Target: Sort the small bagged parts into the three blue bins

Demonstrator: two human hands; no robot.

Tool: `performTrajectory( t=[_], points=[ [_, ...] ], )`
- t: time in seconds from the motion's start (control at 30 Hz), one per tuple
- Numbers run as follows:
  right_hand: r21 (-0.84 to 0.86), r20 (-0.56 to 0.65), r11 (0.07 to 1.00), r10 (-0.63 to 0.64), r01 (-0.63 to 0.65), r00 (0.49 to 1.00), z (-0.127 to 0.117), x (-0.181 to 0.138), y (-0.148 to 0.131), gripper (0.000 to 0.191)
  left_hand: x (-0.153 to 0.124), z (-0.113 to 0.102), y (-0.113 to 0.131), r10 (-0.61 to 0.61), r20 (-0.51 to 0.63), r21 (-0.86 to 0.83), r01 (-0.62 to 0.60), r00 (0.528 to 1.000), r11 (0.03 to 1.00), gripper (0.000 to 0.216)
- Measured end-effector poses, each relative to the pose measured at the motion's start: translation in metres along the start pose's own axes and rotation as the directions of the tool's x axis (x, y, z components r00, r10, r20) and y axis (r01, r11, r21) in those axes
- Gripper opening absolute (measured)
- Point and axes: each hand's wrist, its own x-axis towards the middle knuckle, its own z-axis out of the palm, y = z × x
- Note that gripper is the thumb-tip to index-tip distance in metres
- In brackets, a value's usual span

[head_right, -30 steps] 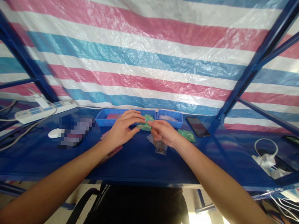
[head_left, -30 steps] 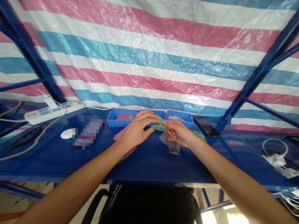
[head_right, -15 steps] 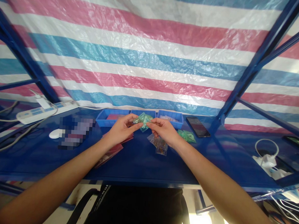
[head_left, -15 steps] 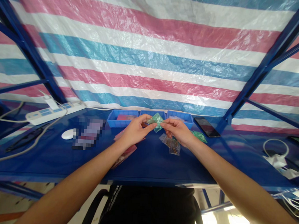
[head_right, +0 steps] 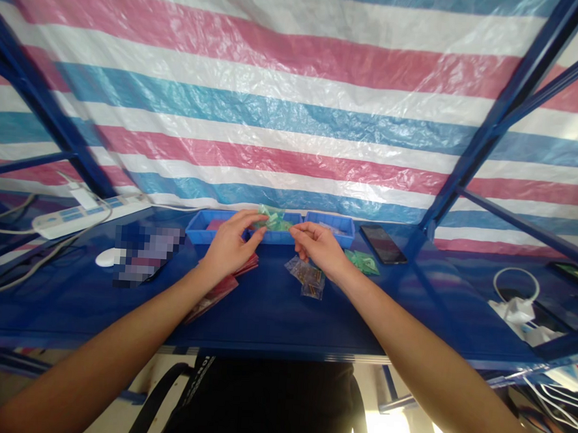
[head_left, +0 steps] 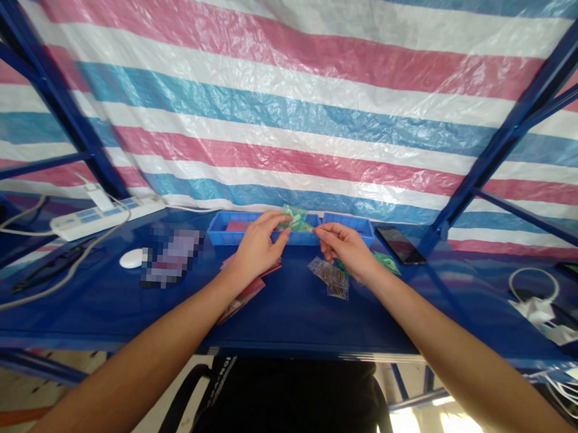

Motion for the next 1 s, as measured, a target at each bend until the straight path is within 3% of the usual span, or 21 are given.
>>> performTrajectory(
  t=[0.17,0.47,0.53,0.63,0.7,0.77,0.87,1.0],
  points=[
    [-0.038,0.017,0.999,-0.011,0.012,1.000,-0.002,0.001,0.003,0.044,-0.003,0.004,-0.020,-0.039,0.098,0.270,0.011,0.994,0.963,0.058],
    [-0.259,0.044,0.962,-0.079,0.088,0.996,-0.004,-0.001,0.003,0.043,-0.004,0.007,-0.029,-0.089,0.266,0.350,-0.010,0.960,0.937,0.046],
    [-0.397,0.074,0.900,-0.162,0.178,0.984,-0.006,-0.002,0.002,0.038,-0.004,0.007,-0.029,-0.107,0.270,0.348,0.007,0.957,0.937,0.044],
    [-0.670,0.216,0.647,-0.298,0.363,0.930,-0.012,-0.003,-0.001,0.029,-0.005,0.006,-0.027,-0.107,0.248,0.333,0.020,0.963,0.943,0.045],
    [-0.760,0.338,0.471,-0.301,0.447,0.892,-0.018,-0.003,-0.002,0.029,-0.005,0.006,-0.024,-0.084,0.225,0.325,0.007,0.971,0.946,0.048],
    [-0.792,0.411,0.376,-0.255,0.481,0.875,-0.022,-0.003,-0.001,0.037,-0.005,0.004,-0.020,-0.050,0.199,0.315,-0.016,0.979,0.949,0.050],
    [-0.802,0.462,0.339,-0.170,0.492,0.871,-0.025,-0.004,0.002,0.040,-0.003,0.000,-0.011,0.015,0.165,0.266,-0.059,0.986,0.962,0.045],
    [-0.760,0.483,0.426,-0.135,0.491,0.865,-0.023,-0.003,0.010,0.031,-0.001,-0.001,-0.002,0.115,0.151,0.170,-0.140,0.982,0.975,0.036]
  ],
)
